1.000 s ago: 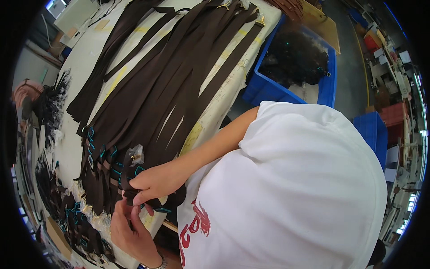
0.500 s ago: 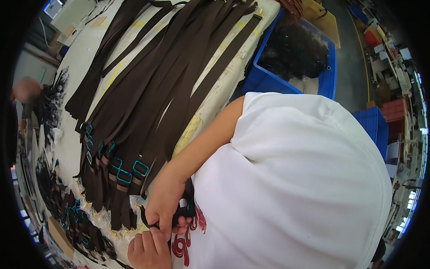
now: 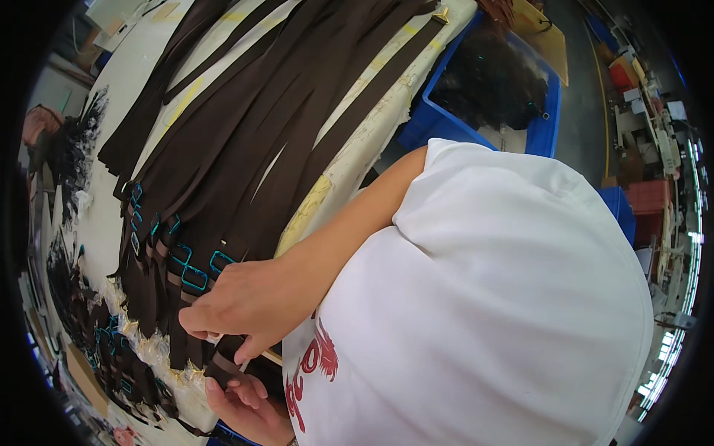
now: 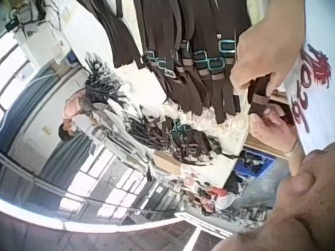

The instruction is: The person assembles brown fabric belts by threading them through teal plastic buckles and attaching gold metal tips. They handle the belts one at a time, pulling the fabric through the buckle mechanism and securing the metal tip at the end of the strap. The finished belts are placed on the table.

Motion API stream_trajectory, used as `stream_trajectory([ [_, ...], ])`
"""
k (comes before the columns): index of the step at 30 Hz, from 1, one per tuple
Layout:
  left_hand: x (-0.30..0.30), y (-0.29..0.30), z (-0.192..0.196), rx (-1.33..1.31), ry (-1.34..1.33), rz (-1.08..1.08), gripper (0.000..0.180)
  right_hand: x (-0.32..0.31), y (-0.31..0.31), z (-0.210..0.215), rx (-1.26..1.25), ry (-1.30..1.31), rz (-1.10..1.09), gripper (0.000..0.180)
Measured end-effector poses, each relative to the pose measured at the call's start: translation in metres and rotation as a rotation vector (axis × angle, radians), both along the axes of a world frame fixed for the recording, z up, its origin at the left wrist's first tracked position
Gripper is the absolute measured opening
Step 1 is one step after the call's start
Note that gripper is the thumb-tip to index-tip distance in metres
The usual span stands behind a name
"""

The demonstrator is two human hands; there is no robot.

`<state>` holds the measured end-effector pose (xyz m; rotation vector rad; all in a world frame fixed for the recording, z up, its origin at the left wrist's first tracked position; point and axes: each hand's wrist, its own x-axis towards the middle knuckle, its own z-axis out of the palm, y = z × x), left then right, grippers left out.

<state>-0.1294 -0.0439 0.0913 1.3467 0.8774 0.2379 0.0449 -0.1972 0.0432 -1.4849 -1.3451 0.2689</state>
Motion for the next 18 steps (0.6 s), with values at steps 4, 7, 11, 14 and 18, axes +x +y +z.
stream_trajectory([
  [4,0.002,-0.018,0.013,0.175,-0.057,-0.046,0.049,-0.002,0.001,-0.007,-0.080,-0.101,0.005,0.042],
  [7,-0.007,-0.019,0.010,0.239,-0.122,-0.048,0.049,-0.008,0.002,-0.007,-0.121,0.065,0.117,0.037],
  [11,-0.012,0.010,0.000,0.920,-0.091,-0.046,0.049,-0.005,-0.007,-0.004,-0.048,0.342,0.261,0.030],
  [14,-0.011,0.024,-0.008,0.909,-0.237,-0.464,0.040,-0.010,-0.006,-0.003,-0.029,0.380,0.322,0.027],
  [18,-0.046,0.032,-0.046,0.296,-0.282,-0.250,0.041,-0.006,-0.009,0.000,-0.008,0.339,0.370,0.026],
])
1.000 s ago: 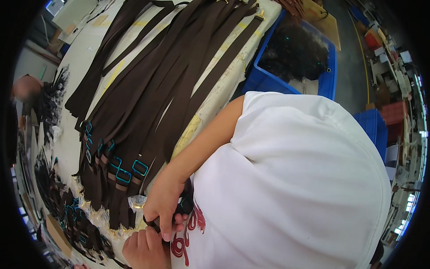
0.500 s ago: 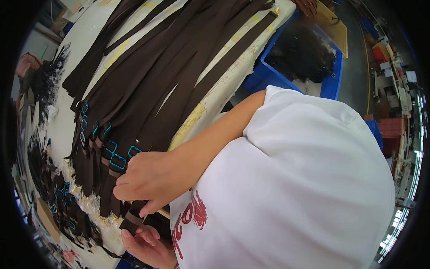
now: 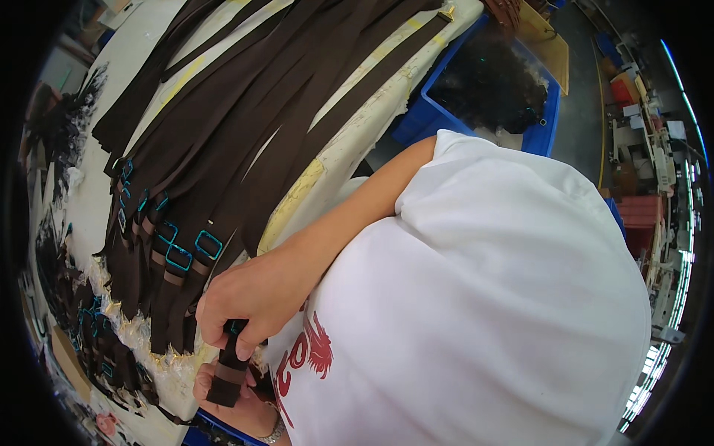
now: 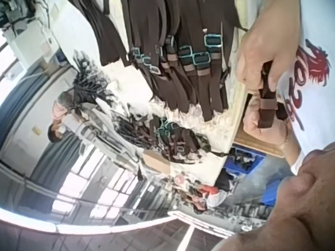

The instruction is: The person assembles brown fabric belts by threading them through teal plastic buckles and attaching gold metal tips. They handle the belts one at a time, pulling the fabric through the buckle mechanism and securing the metal tip at the end of the strap. The finished belts are placed on the table.

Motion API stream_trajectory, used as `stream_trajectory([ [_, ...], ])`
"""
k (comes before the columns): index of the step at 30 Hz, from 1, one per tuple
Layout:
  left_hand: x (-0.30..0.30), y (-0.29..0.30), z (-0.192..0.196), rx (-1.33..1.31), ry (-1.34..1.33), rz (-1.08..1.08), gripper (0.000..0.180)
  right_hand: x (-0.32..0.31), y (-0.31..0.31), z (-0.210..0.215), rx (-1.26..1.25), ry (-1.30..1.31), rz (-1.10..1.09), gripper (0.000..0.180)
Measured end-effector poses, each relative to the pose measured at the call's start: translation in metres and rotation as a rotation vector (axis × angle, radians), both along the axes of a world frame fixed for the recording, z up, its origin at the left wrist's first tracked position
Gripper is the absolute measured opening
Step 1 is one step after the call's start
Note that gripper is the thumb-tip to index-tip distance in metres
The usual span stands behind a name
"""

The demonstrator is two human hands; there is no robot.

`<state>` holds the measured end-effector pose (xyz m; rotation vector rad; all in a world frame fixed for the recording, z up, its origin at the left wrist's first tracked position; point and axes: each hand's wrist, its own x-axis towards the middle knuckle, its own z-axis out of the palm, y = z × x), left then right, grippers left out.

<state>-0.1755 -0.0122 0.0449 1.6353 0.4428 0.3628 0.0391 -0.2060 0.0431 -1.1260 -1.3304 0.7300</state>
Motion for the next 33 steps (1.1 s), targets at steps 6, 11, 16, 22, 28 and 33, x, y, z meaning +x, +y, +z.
stream_trajectory([
  [6,0.012,0.019,0.006,0.185,-0.001,0.197,0.042,0.035,-0.024,-0.002,0.104,-0.003,0.201,0.025],
  [11,-0.006,0.044,0.006,0.449,0.623,-0.185,0.024,0.034,-0.026,0.002,-0.101,-0.180,0.387,0.024],
  [16,0.033,0.007,0.024,0.083,0.398,-0.544,0.030,0.016,-0.022,-0.016,0.020,-0.138,0.233,0.023],
  [22,0.034,-0.014,0.010,0.401,0.285,-0.402,0.027,0.010,-0.020,-0.018,-0.069,-0.309,0.004,0.026],
  [28,0.035,-0.032,-0.039,0.201,-0.075,-0.162,0.048,0.006,-0.002,-0.041,-0.241,0.576,0.208,0.027],
  [33,0.029,-0.012,-0.040,-0.167,0.084,-0.111,0.066,0.019,-0.008,-0.015,-0.238,0.566,0.183,0.029],
])
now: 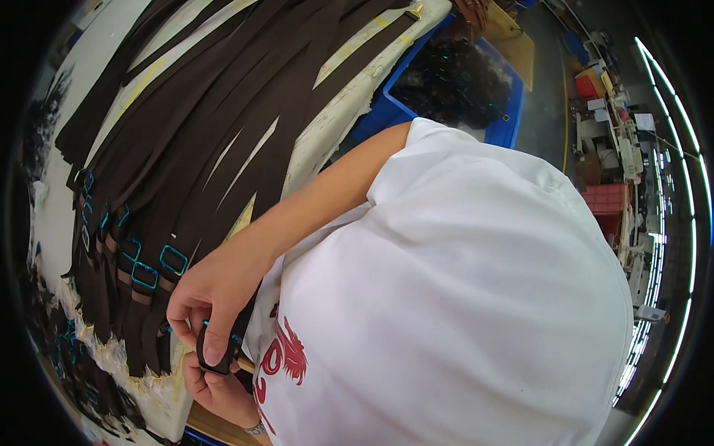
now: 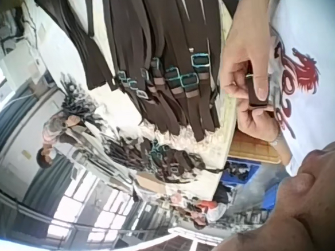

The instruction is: The person assembles brown fabric belts by threading them through teal plastic buckles and attaching gold metal tips. They handle the belts one at a time, pulling the fabric through the buckle mechanism and securing the metal tip at the end of the strap. The finished belts are placed on the table.

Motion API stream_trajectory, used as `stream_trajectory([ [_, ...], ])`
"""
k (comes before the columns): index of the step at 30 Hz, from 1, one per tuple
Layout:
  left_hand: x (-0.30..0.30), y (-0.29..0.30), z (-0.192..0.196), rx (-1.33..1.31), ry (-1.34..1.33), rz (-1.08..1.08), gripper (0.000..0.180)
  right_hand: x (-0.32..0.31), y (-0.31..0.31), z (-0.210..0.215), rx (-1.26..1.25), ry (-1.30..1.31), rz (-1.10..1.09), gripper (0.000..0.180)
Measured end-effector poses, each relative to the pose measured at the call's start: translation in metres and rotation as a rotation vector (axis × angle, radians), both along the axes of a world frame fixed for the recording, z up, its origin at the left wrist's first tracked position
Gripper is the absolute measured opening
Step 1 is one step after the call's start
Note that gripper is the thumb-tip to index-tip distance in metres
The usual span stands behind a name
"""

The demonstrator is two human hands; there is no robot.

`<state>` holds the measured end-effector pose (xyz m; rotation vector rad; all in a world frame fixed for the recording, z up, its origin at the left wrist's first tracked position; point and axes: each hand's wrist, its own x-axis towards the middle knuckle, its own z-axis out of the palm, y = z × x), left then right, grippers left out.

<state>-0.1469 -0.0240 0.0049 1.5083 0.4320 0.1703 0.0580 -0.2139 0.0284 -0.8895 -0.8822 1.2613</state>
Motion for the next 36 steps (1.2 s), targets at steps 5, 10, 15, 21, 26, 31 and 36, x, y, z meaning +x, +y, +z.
stream_trajectory([
  [5,0.000,0.021,0.027,0.265,0.053,-0.143,0.041,0.021,0.011,0.007,-0.064,-0.056,0.422,0.031],
  [10,0.034,0.014,0.098,0.213,0.046,-0.536,0.049,0.008,0.011,-0.002,-0.132,0.059,0.431,0.027],
  [15,0.054,-0.015,0.122,1.049,-0.106,-0.772,0.062,-0.004,-0.007,0.026,-0.326,-0.146,0.163,0.027],
  [21,0.066,-0.032,0.118,1.121,-0.196,-0.751,0.049,-0.008,-0.022,0.028,-0.247,-0.286,0.035,0.023],
  [26,0.072,-0.018,0.104,0.969,-0.387,-0.735,0.041,0.000,-0.039,0.035,-0.221,-0.004,0.081,0.027],
  [31,0.066,-0.004,0.101,0.643,-0.051,-0.882,0.035,0.020,-0.048,0.032,-0.116,-0.228,0.177,0.030],
  [36,0.047,0.014,0.087,0.369,0.358,-0.755,0.019,0.065,-0.054,0.058,-0.361,-0.692,0.299,0.031],
])
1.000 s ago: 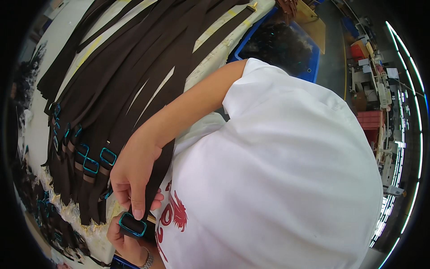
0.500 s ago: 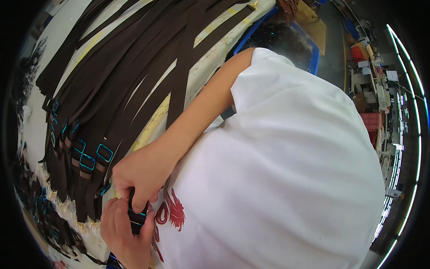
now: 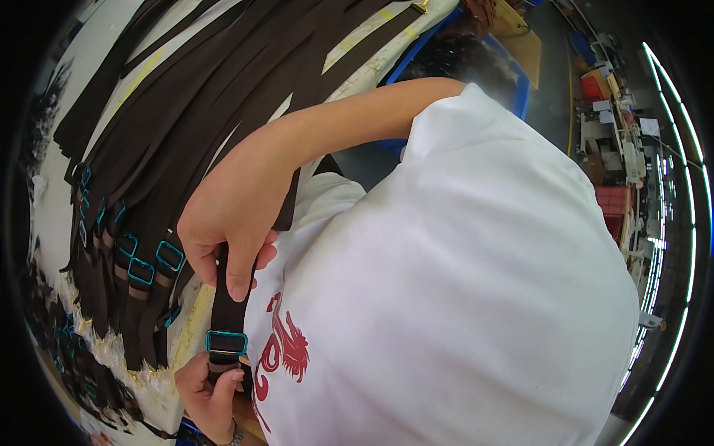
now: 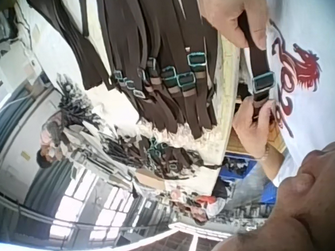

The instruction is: The person assembles brown fabric belts by threading them through teal plastic buckles and attaching gold metal tips. They handle the belts one at a time, pulling the fabric through the buckle mechanism and securing the metal tip at the end of the strap. The finished belts are placed on the table.

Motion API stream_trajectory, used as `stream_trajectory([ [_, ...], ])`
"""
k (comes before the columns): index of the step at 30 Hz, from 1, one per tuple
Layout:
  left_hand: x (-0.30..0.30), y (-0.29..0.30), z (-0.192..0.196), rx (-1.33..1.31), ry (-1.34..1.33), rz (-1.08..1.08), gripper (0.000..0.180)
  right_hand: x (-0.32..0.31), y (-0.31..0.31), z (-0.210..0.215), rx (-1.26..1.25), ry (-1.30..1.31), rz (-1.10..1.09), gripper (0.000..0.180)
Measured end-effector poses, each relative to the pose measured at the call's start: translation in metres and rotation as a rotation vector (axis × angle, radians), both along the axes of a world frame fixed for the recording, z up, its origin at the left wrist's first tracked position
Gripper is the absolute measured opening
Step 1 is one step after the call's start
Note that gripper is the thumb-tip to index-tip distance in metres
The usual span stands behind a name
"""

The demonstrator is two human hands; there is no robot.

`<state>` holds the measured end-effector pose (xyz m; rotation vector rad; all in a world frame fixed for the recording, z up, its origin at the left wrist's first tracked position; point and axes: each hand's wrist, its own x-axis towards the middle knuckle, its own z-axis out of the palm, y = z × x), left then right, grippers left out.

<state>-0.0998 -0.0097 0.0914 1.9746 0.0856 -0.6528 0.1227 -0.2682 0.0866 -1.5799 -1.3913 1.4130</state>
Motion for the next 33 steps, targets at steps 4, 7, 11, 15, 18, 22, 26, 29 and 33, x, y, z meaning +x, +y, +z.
stream_trajectory([
  [4,0.006,-0.016,0.004,0.245,-0.368,-0.139,0.015,-0.010,0.019,-0.022,0.185,0.066,0.147,0.033],
  [7,0.008,-0.024,0.004,0.358,-0.477,-0.064,0.015,-0.019,0.036,-0.028,0.195,0.208,0.198,0.033],
  [11,-0.001,-0.025,0.002,0.381,-0.347,0.032,0.015,-0.027,0.043,-0.030,0.181,0.335,0.194,0.032],
  [15,-0.002,-0.027,0.001,0.324,-0.282,0.061,0.014,-0.033,0.050,-0.034,0.156,0.446,0.179,0.032],
  [18,0.000,-0.019,-0.002,0.034,-0.279,0.040,0.011,-0.034,0.050,-0.036,0.143,0.521,0.157,0.032],
  [22,-0.018,-0.009,-0.048,-0.720,-0.301,0.090,0.047,-0.038,0.050,-0.031,0.135,0.568,0.204,0.032],
  [26,-0.017,-0.003,-0.030,-0.460,-0.048,0.367,0.042,-0.025,0.039,-0.028,0.118,0.605,0.210,0.032],
  [29,-0.016,0.040,-0.004,-0.032,-0.068,0.462,0.018,0.018,0.003,-0.023,0.085,0.610,0.090,0.032],
  [33,-0.053,0.133,0.010,0.349,-0.363,0.767,0.033,0.106,-0.064,-0.006,0.042,0.293,-0.503,0.037],
])
